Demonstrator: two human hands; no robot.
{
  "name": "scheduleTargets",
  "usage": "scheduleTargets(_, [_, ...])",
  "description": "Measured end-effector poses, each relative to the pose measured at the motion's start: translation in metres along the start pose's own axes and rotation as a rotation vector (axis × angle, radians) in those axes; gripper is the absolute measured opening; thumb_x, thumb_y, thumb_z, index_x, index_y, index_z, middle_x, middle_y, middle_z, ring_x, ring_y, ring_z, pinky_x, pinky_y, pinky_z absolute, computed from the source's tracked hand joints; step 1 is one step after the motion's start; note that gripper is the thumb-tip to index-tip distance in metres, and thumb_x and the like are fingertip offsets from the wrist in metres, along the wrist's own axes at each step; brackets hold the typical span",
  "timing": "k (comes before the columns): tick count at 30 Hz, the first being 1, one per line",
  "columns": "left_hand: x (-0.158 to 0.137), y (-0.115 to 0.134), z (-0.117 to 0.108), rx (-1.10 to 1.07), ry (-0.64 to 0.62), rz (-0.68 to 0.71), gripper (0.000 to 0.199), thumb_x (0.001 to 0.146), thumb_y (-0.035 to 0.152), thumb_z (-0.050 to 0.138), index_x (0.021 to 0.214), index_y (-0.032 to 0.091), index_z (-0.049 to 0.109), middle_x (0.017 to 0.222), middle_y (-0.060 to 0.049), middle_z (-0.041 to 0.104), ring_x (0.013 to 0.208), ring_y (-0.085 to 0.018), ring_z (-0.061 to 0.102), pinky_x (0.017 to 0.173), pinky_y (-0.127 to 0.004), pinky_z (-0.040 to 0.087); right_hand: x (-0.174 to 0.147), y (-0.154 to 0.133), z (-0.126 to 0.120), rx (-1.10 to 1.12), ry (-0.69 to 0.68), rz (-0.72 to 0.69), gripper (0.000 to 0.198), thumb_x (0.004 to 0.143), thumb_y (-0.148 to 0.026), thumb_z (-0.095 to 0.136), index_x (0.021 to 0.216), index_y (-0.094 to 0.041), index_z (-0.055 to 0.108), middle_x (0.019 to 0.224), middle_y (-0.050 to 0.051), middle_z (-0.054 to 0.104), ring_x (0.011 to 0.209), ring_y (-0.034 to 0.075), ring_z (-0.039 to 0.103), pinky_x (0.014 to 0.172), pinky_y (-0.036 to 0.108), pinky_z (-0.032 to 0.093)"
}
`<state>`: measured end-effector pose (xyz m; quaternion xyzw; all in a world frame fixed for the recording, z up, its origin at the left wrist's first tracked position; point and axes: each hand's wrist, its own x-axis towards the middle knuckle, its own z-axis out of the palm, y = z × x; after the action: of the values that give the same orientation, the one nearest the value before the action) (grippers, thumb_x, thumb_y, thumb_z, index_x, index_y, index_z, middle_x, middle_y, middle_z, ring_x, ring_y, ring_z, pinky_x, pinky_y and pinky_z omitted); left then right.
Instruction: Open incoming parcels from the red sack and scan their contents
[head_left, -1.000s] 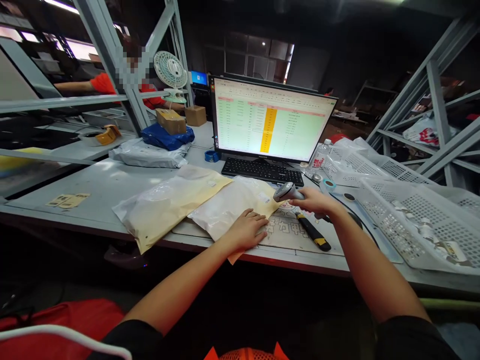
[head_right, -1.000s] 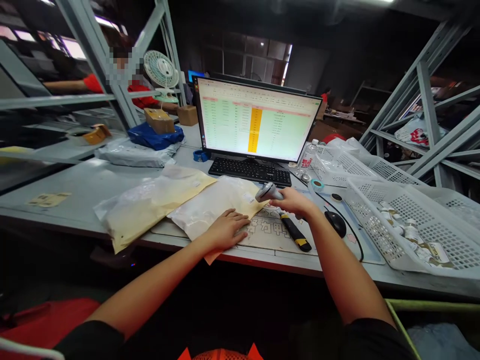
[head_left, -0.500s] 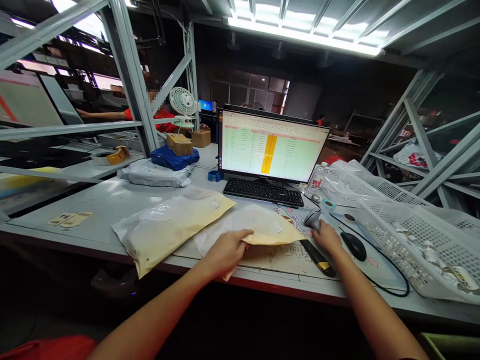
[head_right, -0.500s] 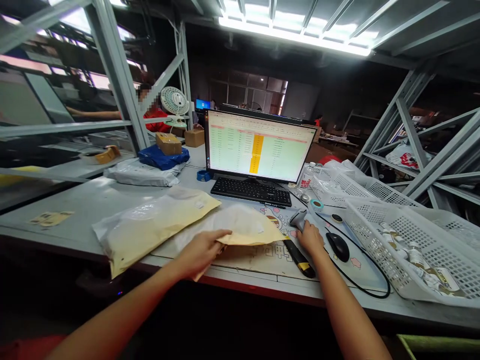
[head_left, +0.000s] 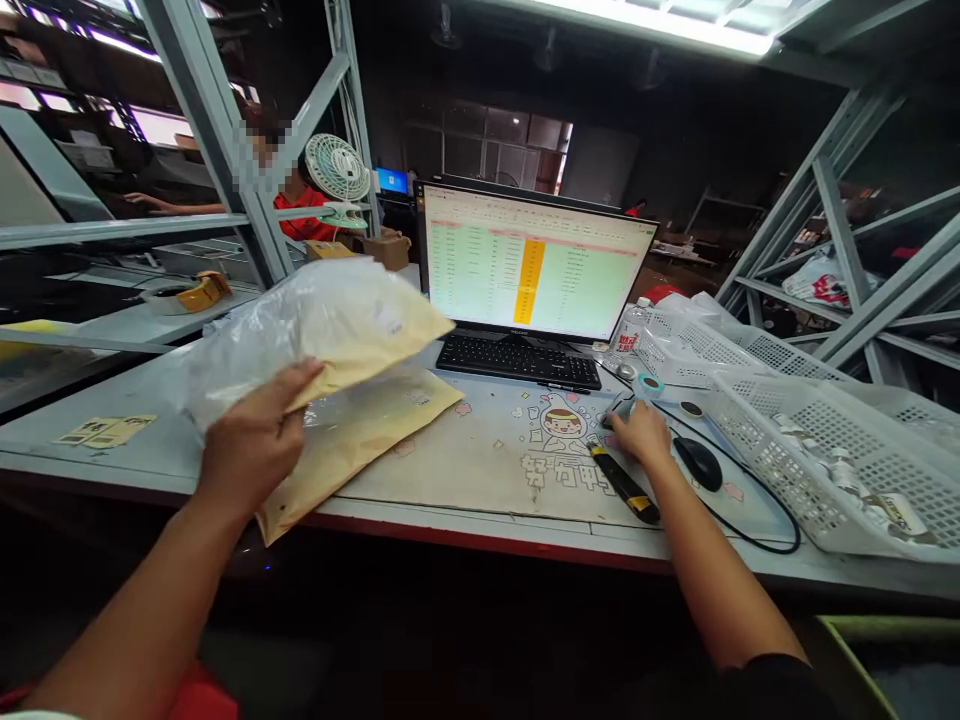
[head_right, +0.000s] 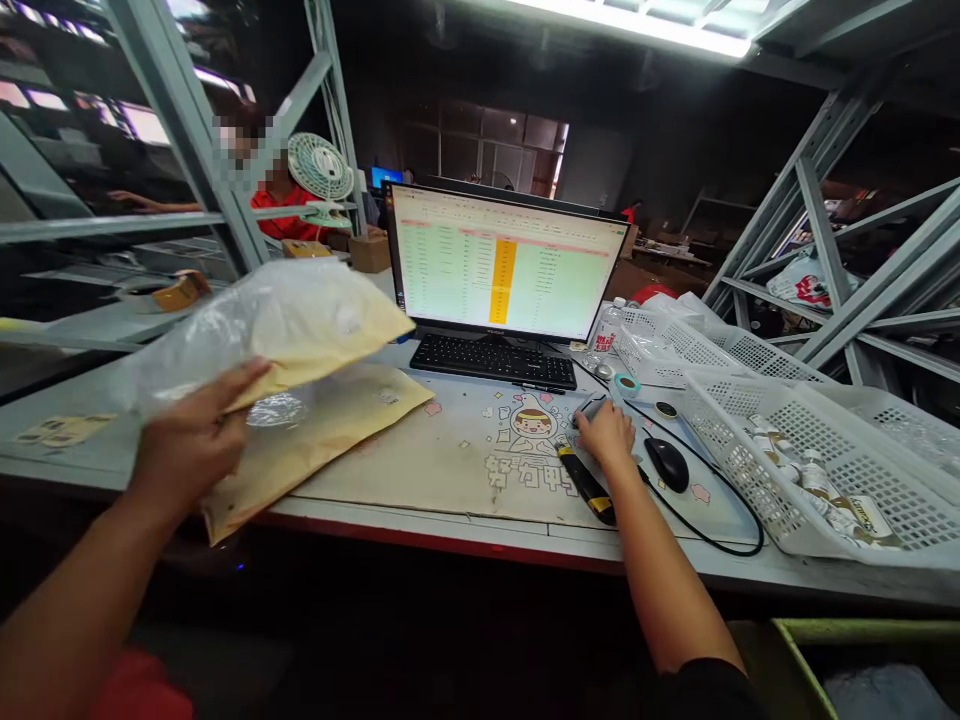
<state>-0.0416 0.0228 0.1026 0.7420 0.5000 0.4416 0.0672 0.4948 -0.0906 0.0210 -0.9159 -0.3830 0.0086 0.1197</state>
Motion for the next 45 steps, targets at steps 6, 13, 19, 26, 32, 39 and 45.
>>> scheduleTargets(6, [-0.027, -0.060, 0.059, 0.443, -0.382, 0.150, 0.081, 0.093, 0.060, 0.045, 0.157, 0.010, 0.050, 0.164, -0.016, 0.049, 0.157, -0.039, 0.037, 0.129, -0.058, 0.030, 0.020, -0.101, 0.016, 0.157, 0.047, -0.325, 0.057, 0.106, -0.040, 0.051, 0.155, -0.011, 0.048, 0.153, 0.021, 0.053, 0.140, 0.032, 0.049, 0.119, 0.040, 0.037])
scheduleTargets(13, [-0.031, -0.077, 0.071, 0.537, -0.374, 0.170, 0.090, 0.092, 0.061, 0.048, 0.163, 0.006, 0.043, 0.170, -0.014, 0.039, 0.159, -0.036, 0.034, 0.129, -0.052, 0.033, 0.037, -0.147, 0.069, 0.149, -0.004, -0.190, 0.068, 0.108, -0.046, 0.042, 0.165, -0.010, 0.036, 0.177, 0.019, 0.015, 0.162, 0.041, 0.007, 0.129, 0.060, 0.015])
scheduleTargets(19, [-0.035, -0.082, 0.080, 0.501, -0.281, 0.221, 0.069, 0.102, 0.049, 0.034, 0.151, 0.009, 0.061, 0.160, -0.012, 0.053, 0.154, -0.034, 0.044, 0.128, -0.052, 0.036, 0.043, -0.143, 0.085, 0.108, -0.012, -0.179, 0.070, 0.109, -0.054, 0.032, 0.167, -0.014, 0.037, 0.180, 0.012, 0.006, 0.164, 0.039, -0.002, 0.130, 0.061, 0.006])
scheduleTargets(26, [-0.039, -0.080, 0.080, 0.409, -0.202, 0.215, 0.054, 0.099, 0.037, 0.041, 0.138, 0.018, 0.074, 0.145, -0.007, 0.068, 0.143, -0.031, 0.058, 0.122, -0.047, 0.046, 0.041, -0.145, 0.085, 0.087, 0.047, -0.187, 0.073, 0.110, -0.050, 0.031, 0.173, -0.016, 0.019, 0.180, 0.012, 0.004, 0.165, 0.035, -0.002, 0.131, 0.056, 0.007])
scheduleTargets(32, [-0.043, -0.079, 0.077, 0.388, -0.174, 0.221, 0.056, 0.100, 0.038, 0.039, 0.138, 0.015, 0.074, 0.145, -0.007, 0.068, 0.142, -0.032, 0.059, 0.122, -0.047, 0.046, 0.039, -0.144, 0.082, 0.122, -0.021, -0.142, 0.073, 0.108, -0.054, 0.038, 0.168, -0.012, 0.036, 0.179, 0.015, 0.008, 0.164, 0.042, 0.000, 0.129, 0.064, 0.009])
scheduleTargets(39, [-0.042, -0.081, 0.076, 0.386, -0.182, 0.200, 0.056, 0.101, 0.038, 0.037, 0.140, 0.016, 0.072, 0.147, -0.006, 0.067, 0.143, -0.030, 0.058, 0.123, -0.048, 0.044, 0.028, -0.144, 0.062, 0.209, 0.042, -0.264, 0.070, 0.102, -0.044, 0.053, 0.163, -0.010, 0.044, 0.176, 0.019, 0.022, 0.163, 0.041, 0.016, 0.128, 0.063, 0.018])
scheduleTargets(45, [-0.044, -0.085, 0.076, 0.391, -0.159, 0.224, 0.055, 0.102, 0.038, 0.038, 0.139, 0.018, 0.073, 0.146, -0.007, 0.067, 0.144, -0.031, 0.057, 0.121, -0.047, 0.047, 0.026, -0.006, 0.016, 0.351, 0.225, -0.409, 0.056, 0.101, -0.043, 0.048, 0.147, -0.015, 0.063, 0.142, 0.016, 0.068, 0.132, 0.029, 0.062, 0.118, 0.044, 0.045])
